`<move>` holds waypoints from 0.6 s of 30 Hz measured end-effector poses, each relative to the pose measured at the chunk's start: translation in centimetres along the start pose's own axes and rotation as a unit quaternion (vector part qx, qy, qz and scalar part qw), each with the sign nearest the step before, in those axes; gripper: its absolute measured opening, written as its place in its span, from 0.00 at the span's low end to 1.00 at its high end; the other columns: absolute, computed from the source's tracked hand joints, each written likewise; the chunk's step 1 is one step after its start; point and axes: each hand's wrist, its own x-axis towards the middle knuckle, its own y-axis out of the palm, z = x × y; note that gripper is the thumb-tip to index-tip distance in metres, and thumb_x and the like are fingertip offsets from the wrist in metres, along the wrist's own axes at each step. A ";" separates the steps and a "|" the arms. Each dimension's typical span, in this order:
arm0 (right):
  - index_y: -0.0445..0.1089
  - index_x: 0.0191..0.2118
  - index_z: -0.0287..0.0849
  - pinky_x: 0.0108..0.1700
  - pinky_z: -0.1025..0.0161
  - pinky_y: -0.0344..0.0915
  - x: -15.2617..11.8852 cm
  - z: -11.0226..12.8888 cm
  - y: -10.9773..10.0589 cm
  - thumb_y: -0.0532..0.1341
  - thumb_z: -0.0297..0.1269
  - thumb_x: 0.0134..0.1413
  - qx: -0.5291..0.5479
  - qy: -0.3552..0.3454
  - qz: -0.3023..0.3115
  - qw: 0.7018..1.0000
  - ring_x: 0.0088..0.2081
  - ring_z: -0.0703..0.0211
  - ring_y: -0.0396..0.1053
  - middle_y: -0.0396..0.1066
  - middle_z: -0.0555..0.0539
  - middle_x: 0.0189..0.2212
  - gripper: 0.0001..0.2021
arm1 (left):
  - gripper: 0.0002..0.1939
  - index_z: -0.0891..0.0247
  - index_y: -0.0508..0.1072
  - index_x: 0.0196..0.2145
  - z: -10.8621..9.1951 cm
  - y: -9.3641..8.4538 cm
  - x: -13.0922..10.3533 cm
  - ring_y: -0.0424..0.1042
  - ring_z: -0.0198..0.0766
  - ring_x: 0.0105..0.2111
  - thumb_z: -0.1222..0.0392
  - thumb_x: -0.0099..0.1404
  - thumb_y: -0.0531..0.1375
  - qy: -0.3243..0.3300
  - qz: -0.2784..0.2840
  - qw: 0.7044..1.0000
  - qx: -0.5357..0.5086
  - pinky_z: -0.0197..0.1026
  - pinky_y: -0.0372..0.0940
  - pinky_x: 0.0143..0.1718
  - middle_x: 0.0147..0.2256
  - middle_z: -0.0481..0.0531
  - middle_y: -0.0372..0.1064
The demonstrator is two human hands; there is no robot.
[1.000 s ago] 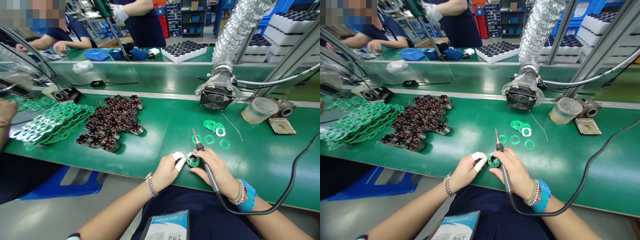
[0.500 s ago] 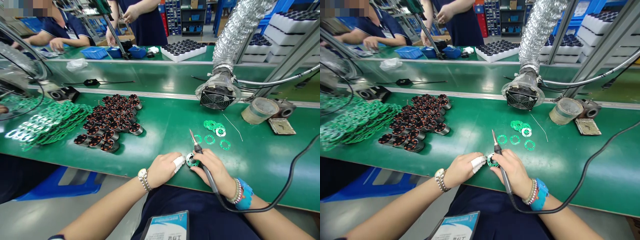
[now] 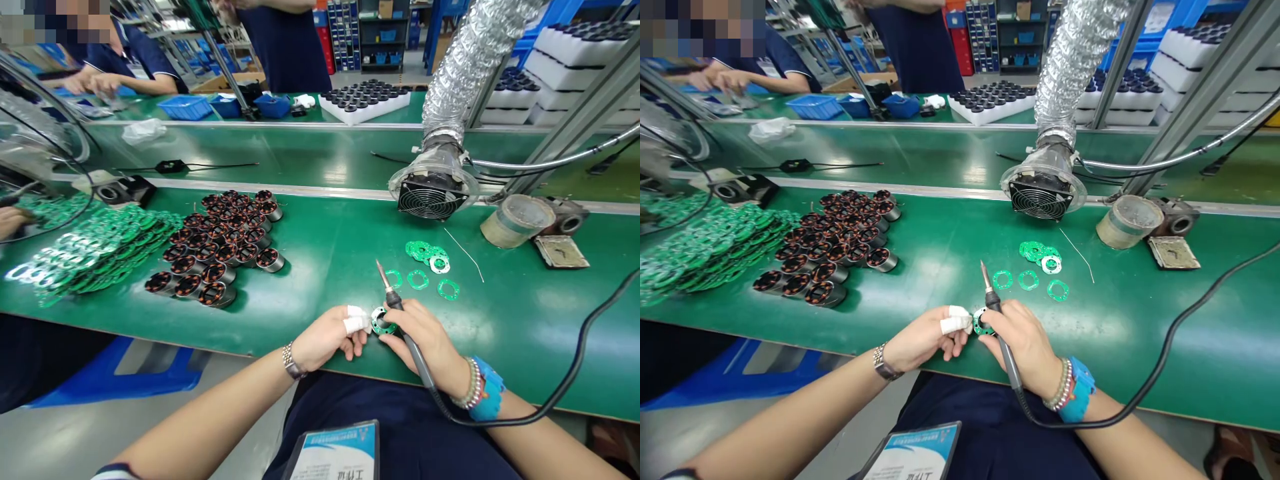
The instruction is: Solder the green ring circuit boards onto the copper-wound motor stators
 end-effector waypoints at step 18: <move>0.64 0.40 0.41 0.38 0.57 0.64 0.0 -0.1 0.2 0.57 0.32 0.55 0.003 0.000 0.016 1.000 0.37 0.54 0.63 0.67 0.43 0.36 0.07 | 0.12 0.64 0.59 0.30 0.7 1.3 0.8 0.68 0.30 0.18 0.56 0.57 0.59 0.109 -0.069 0.991 0.016 0.33 0.65 0.22 0.19 0.43 0.64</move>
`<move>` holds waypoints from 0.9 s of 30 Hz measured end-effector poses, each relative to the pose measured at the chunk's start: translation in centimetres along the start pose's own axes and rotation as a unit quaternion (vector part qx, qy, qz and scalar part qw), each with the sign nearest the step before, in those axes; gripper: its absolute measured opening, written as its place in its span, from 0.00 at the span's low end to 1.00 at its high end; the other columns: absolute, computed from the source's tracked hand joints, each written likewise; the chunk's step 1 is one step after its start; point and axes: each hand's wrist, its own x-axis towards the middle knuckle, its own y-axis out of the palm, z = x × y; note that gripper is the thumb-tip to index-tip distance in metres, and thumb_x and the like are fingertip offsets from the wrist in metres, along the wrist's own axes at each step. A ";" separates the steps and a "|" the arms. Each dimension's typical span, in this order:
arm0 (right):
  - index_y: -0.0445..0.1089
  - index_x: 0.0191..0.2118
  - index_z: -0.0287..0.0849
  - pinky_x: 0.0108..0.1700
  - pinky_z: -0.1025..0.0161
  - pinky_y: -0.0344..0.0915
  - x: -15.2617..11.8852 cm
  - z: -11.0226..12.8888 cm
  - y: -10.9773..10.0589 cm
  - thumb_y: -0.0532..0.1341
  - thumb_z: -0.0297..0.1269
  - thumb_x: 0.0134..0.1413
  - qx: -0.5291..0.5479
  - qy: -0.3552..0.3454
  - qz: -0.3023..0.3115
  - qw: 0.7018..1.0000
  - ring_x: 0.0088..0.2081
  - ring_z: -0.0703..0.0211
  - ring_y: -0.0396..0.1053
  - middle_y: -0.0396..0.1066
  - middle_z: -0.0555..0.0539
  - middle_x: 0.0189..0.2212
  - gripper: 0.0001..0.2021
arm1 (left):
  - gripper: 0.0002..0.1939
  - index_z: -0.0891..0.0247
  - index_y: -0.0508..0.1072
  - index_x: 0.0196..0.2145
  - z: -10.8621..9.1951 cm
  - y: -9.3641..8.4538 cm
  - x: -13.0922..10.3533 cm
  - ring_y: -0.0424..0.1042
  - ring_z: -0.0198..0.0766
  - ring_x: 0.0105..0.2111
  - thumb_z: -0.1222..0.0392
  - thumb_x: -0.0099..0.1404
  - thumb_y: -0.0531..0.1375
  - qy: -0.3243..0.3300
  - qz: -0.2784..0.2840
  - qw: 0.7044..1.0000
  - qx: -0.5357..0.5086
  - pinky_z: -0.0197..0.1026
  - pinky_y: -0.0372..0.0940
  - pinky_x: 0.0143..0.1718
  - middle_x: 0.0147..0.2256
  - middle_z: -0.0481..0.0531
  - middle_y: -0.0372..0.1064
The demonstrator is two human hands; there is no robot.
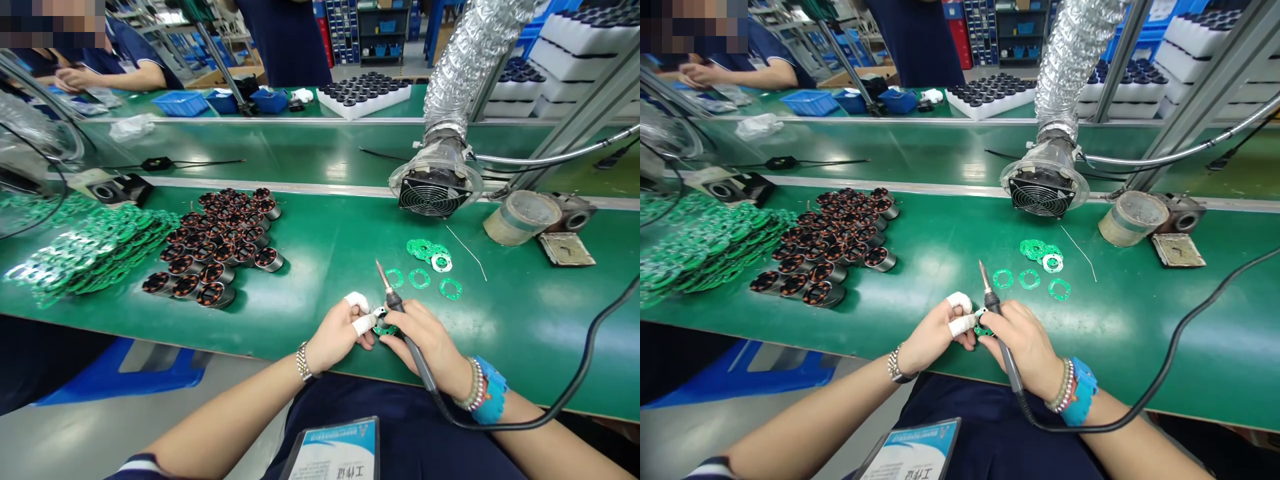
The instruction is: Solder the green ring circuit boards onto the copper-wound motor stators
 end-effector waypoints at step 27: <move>0.62 0.43 0.43 0.40 0.57 0.66 -0.5 -0.6 -0.3 0.59 0.33 0.54 0.049 0.012 -0.027 0.998 0.38 0.55 0.65 0.69 0.43 0.39 0.11 | 0.12 0.65 0.63 0.30 -0.2 -0.8 -0.5 0.68 0.33 0.21 0.53 0.64 0.50 -0.008 0.058 0.993 0.105 0.34 0.65 0.20 0.23 0.48 0.64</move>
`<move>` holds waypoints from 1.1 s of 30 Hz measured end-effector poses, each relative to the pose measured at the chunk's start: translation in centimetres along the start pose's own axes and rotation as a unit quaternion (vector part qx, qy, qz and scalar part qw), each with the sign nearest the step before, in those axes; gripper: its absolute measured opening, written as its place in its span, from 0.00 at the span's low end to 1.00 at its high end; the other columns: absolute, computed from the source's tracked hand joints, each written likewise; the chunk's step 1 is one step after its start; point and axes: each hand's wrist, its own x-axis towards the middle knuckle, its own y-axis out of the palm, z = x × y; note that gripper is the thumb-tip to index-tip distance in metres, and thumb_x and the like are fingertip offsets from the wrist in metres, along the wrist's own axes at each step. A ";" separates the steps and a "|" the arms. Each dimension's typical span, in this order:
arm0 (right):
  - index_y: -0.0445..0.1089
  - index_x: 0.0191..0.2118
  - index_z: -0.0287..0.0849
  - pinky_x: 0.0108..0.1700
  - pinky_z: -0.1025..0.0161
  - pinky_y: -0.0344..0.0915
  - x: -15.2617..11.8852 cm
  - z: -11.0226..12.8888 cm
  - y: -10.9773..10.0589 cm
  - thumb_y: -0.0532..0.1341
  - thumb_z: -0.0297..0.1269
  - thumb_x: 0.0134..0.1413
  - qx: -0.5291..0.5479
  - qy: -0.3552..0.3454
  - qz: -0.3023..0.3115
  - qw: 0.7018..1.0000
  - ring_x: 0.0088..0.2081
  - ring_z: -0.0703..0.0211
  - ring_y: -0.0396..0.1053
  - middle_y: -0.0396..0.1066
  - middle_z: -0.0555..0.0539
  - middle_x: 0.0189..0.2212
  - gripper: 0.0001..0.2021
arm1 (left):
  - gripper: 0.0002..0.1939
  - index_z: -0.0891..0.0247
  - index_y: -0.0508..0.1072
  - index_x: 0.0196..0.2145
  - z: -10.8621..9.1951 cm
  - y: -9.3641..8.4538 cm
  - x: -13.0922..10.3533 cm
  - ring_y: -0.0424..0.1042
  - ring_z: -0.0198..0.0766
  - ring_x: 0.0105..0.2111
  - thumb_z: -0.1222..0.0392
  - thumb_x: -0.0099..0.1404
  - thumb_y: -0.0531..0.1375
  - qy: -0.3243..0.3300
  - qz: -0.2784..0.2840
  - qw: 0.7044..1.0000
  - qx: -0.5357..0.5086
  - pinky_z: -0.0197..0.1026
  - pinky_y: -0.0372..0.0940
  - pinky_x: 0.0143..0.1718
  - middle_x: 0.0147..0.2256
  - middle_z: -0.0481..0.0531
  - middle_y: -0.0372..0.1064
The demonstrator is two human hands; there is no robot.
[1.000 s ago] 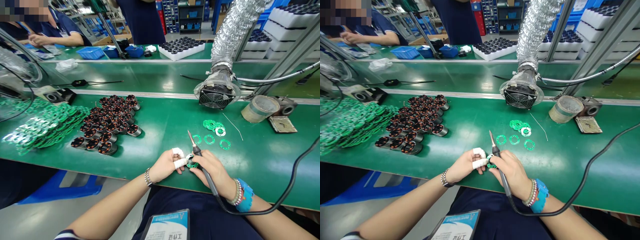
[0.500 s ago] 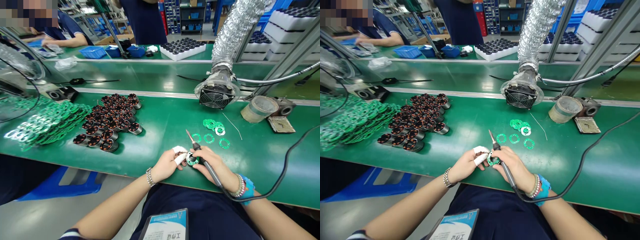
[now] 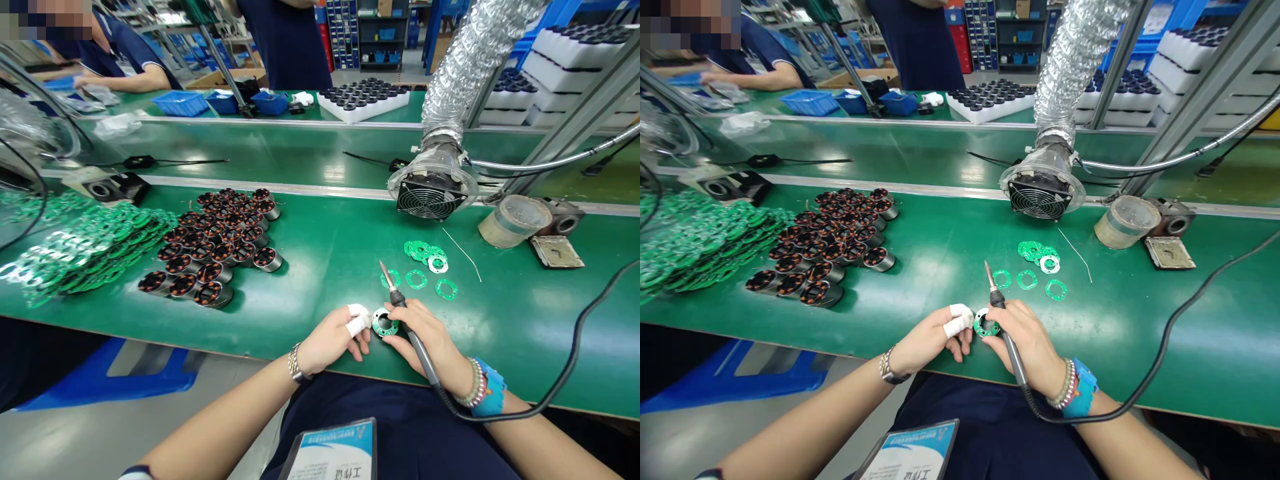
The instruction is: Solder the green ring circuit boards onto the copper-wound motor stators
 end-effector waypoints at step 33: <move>0.63 0.42 0.43 0.41 0.58 0.65 0.1 0.2 -0.2 0.59 0.34 0.54 0.019 0.004 0.008 1.000 0.38 0.56 0.66 0.70 0.44 0.38 0.09 | 0.08 0.63 0.72 0.29 0.2 -2.3 0.8 0.69 0.36 0.33 0.60 0.62 0.55 0.229 -0.025 0.947 0.225 0.38 0.64 0.37 0.30 0.52 0.71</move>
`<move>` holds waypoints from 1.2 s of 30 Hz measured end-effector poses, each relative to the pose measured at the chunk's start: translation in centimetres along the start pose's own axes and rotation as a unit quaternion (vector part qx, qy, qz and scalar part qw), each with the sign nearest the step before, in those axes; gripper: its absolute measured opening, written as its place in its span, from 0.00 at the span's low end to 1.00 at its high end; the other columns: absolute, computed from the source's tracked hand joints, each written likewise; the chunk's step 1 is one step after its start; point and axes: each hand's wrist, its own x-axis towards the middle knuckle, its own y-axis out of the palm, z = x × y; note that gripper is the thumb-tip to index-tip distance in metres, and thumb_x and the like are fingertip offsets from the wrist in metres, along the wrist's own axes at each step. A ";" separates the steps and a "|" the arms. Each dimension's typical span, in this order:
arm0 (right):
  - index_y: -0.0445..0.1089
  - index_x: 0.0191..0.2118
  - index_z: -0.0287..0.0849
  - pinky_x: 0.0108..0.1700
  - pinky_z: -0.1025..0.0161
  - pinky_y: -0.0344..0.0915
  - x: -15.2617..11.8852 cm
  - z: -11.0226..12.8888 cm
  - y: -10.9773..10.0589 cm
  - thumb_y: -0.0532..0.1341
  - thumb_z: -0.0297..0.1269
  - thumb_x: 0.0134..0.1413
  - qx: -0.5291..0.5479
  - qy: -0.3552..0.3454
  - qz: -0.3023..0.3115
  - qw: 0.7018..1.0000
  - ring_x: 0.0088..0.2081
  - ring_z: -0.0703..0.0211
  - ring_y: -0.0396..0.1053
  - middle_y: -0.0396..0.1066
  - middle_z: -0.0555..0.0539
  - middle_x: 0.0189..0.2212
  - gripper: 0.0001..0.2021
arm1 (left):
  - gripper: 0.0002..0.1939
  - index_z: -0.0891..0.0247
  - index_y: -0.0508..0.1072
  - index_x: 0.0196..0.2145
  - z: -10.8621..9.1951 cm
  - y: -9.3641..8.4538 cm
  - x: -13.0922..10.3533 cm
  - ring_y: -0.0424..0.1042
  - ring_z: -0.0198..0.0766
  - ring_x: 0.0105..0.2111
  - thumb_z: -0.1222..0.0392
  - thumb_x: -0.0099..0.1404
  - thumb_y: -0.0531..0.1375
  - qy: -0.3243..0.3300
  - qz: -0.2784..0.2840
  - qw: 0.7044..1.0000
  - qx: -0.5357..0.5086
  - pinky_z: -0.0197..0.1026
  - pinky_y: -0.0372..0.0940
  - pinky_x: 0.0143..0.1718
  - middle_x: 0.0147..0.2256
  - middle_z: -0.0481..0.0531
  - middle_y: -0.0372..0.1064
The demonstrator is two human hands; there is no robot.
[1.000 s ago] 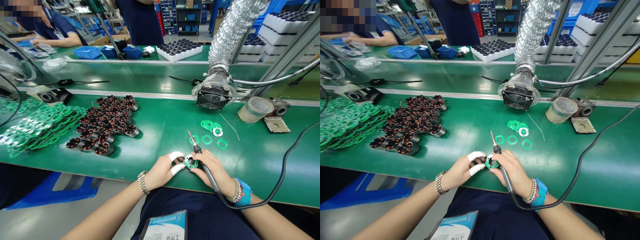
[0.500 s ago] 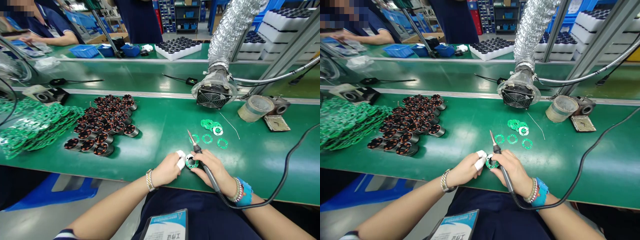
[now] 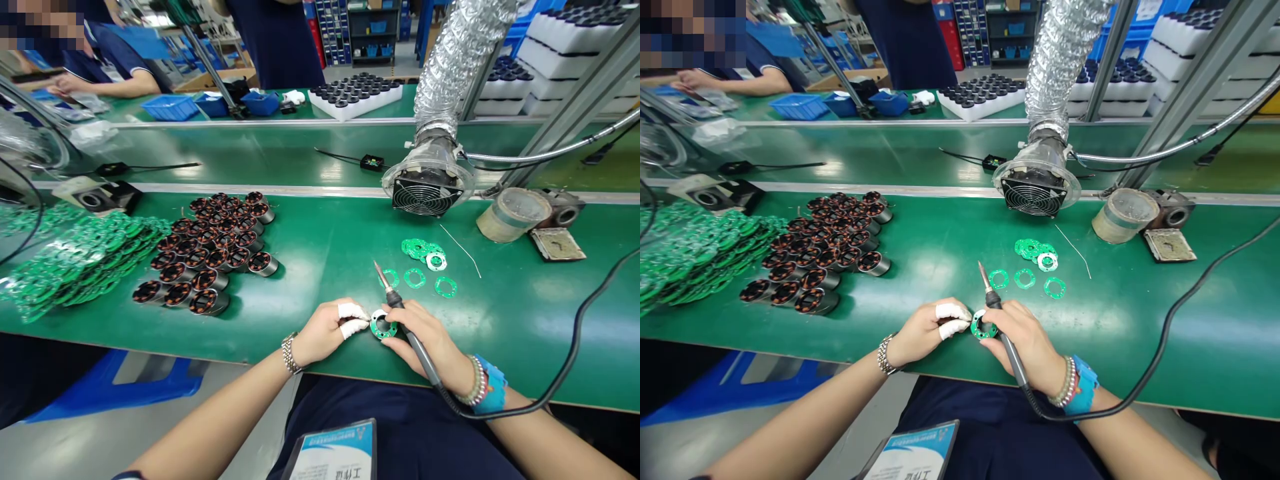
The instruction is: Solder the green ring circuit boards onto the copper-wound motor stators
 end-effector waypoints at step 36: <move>0.57 0.52 0.42 0.50 0.52 0.68 -2.3 -4.1 -5.5 0.58 0.32 0.54 -0.160 0.082 -0.165 0.970 0.52 0.48 0.66 0.64 0.37 0.53 0.20 | 0.20 0.63 0.65 0.38 -1.0 -0.5 5.1 0.66 0.35 0.25 0.56 0.49 0.65 -0.084 0.029 0.994 0.062 0.36 0.61 0.27 0.28 0.47 0.67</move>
